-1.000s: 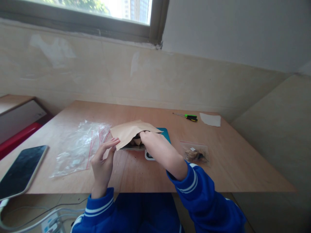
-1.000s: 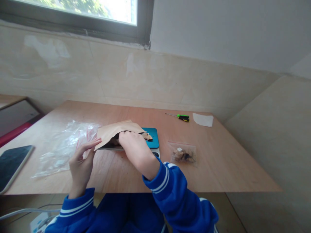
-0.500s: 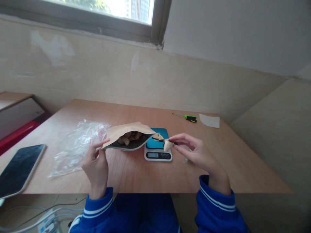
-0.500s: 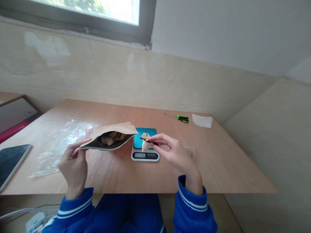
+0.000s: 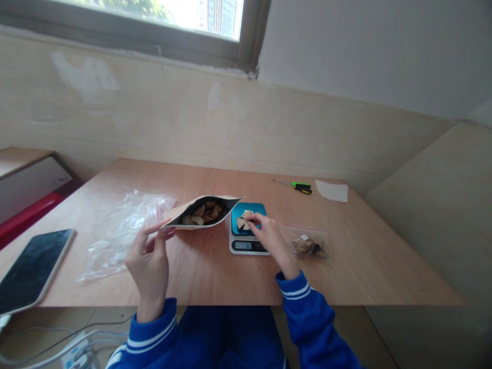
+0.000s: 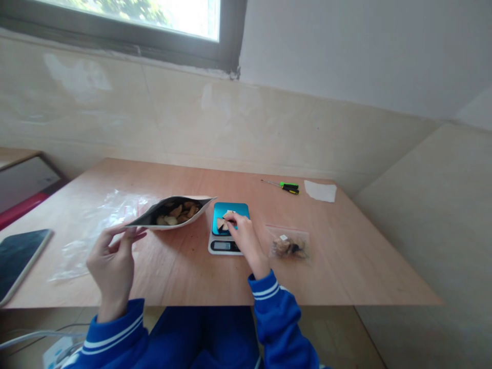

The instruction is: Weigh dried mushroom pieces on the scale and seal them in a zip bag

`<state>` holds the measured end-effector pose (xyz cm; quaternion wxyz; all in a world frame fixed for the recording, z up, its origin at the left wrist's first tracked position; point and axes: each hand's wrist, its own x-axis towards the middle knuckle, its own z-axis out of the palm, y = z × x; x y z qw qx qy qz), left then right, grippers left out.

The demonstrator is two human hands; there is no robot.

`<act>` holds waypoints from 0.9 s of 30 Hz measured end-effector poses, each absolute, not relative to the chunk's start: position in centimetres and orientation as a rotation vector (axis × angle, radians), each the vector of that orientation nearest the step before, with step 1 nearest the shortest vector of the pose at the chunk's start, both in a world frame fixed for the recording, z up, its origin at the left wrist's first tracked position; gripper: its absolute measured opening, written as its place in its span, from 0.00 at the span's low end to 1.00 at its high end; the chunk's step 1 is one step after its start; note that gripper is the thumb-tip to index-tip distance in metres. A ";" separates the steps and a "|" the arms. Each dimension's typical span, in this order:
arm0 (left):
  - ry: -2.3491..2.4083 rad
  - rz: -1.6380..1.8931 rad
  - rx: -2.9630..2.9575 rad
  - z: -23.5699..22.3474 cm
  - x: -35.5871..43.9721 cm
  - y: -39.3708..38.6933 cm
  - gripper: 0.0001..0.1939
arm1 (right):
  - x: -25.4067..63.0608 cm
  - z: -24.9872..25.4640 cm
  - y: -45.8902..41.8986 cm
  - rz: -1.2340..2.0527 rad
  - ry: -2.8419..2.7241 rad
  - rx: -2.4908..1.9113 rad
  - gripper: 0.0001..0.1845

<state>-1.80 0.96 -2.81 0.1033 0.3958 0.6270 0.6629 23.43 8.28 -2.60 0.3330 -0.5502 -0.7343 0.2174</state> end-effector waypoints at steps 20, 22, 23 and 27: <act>1.591 1.852 1.939 -2.5 -4.1 0.5 0.06 | 18.5 9.5 5.5 0.680 -2.577 -0.682 0.23; 1.549 1.834 1.968 -2.4 -4.0 0.4 0.06 | 17.5 8.5 6.5 0.608 -2.628 -0.765 0.23; 1.537 1.816 1.968 -2.3 -3.9 0.4 0.07 | 17.1 8.1 6.9 0.593 -2.633 -0.782 0.22; 1.513 1.791 1.943 -2.3 -3.4 0.3 0.08 | 15.5 7.2 8.2 0.684 -2.671 -0.768 0.17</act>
